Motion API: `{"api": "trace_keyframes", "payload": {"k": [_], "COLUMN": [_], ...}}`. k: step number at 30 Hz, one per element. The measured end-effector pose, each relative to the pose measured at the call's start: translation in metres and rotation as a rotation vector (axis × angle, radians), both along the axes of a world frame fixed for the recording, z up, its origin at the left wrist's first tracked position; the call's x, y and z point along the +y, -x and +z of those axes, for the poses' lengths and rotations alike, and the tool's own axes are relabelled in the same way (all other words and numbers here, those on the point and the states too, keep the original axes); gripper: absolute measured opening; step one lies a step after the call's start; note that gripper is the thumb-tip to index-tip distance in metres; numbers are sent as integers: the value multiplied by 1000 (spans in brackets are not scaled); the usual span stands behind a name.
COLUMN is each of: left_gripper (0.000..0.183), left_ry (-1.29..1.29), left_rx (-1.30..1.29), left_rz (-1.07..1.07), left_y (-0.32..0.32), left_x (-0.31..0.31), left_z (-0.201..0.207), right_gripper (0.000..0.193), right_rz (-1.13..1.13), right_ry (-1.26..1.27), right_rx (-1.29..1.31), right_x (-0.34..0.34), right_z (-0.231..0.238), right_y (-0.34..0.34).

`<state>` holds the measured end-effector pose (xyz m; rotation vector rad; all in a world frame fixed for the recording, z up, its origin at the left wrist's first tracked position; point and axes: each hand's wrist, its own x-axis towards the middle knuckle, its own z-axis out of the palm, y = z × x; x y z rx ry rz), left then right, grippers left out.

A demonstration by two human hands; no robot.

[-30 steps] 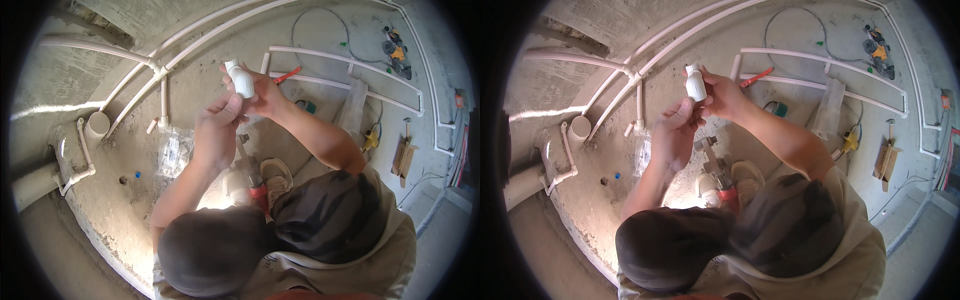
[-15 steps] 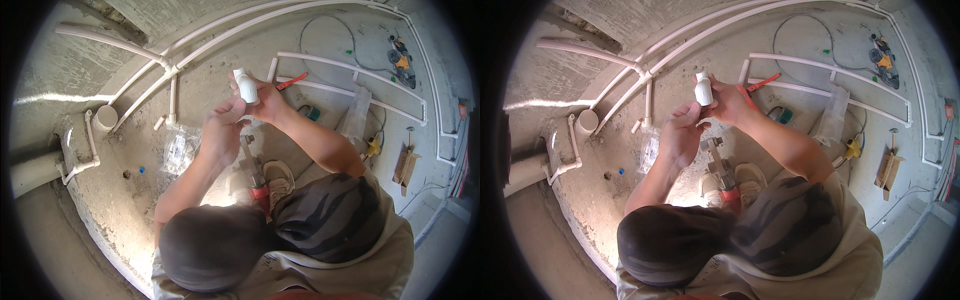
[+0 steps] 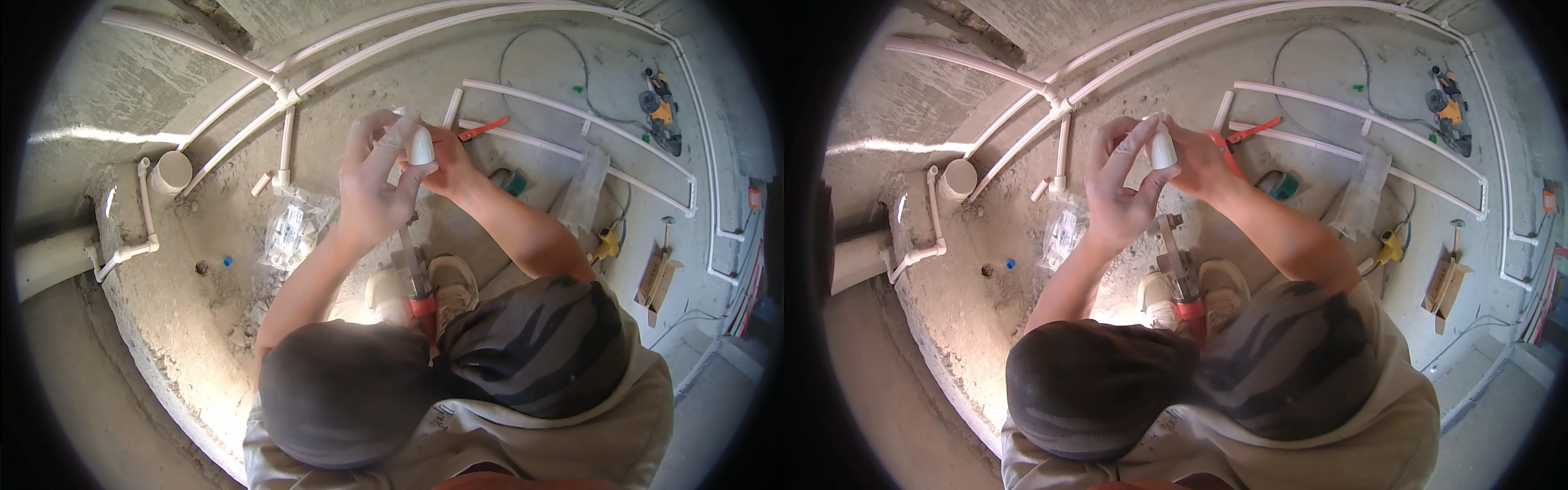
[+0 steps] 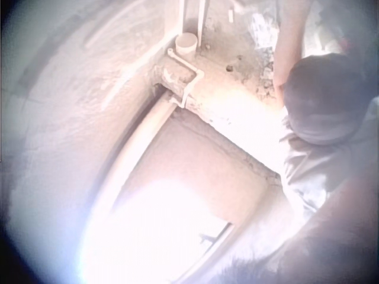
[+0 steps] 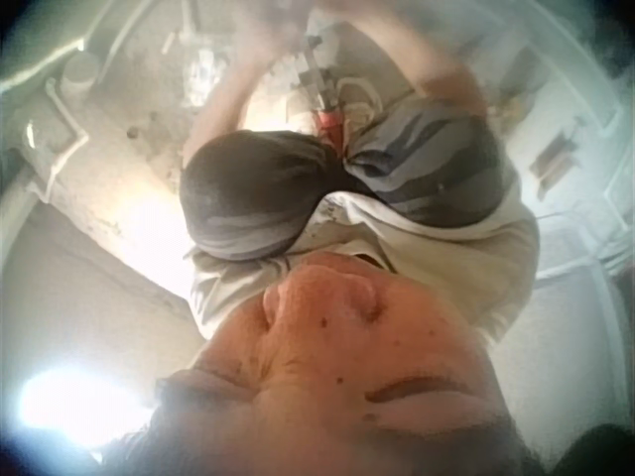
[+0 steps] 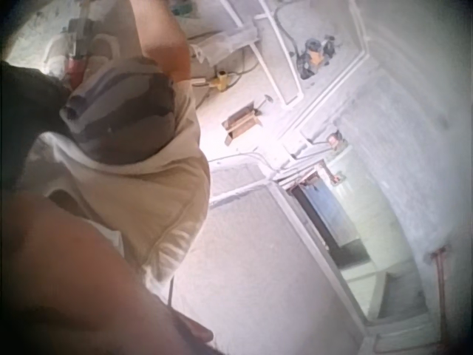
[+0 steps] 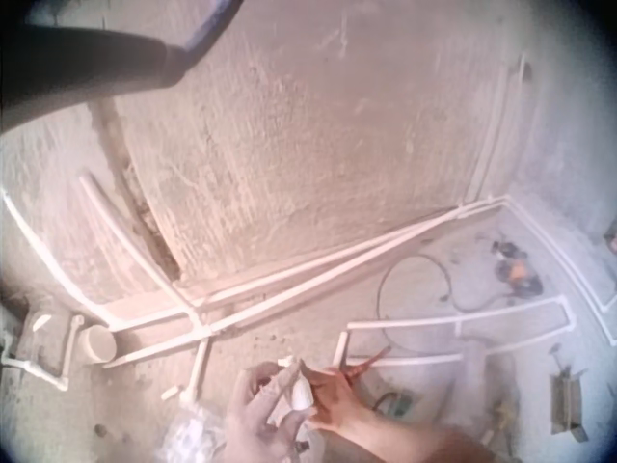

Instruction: The person assembles white PVC pipes and fittings by hand. They repeatedly join short pipe segments to elbow and tee fittings, then dry-fit the assembled sections against existing wall-mounted piping to check alignment.

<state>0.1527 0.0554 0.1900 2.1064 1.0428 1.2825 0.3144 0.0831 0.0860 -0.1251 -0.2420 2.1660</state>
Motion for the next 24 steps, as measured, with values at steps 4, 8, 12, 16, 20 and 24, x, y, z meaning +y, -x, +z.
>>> {"api": "trace_keyframes", "payload": {"k": [4, 8, 12, 16, 20, 24], "left_gripper": [53, 52, 52, 51, 52, 52], "left_ry": [-150, -214, -241, -240, -238, -237], "left_rx": [125, 158, 122, 117, 114, 124], "left_rz": [13, 56, 83, 93, 95, 100], "left_y": [2, 2, 0, -1, 0, 1], "left_x": [6, 7, 9, 11, 12, 12], "left_z": [-5, -12, -19, -21, -21, -22], "right_gripper": [34, 35, 37, 39, 40, 40], "right_rz": [-40, -108, -72, -70, -92, -90], "right_ry": [26, 48, 33, 5, 99, 67], "right_rx": [-20, -128, -5, 45, -7, 12], "right_x": [-4, -8, -8, -7, -8, -8], "right_z": [-3, -2, -3, -7, -9, -11], "right_y": [3, 4, 7, 8, 7, 9]}}
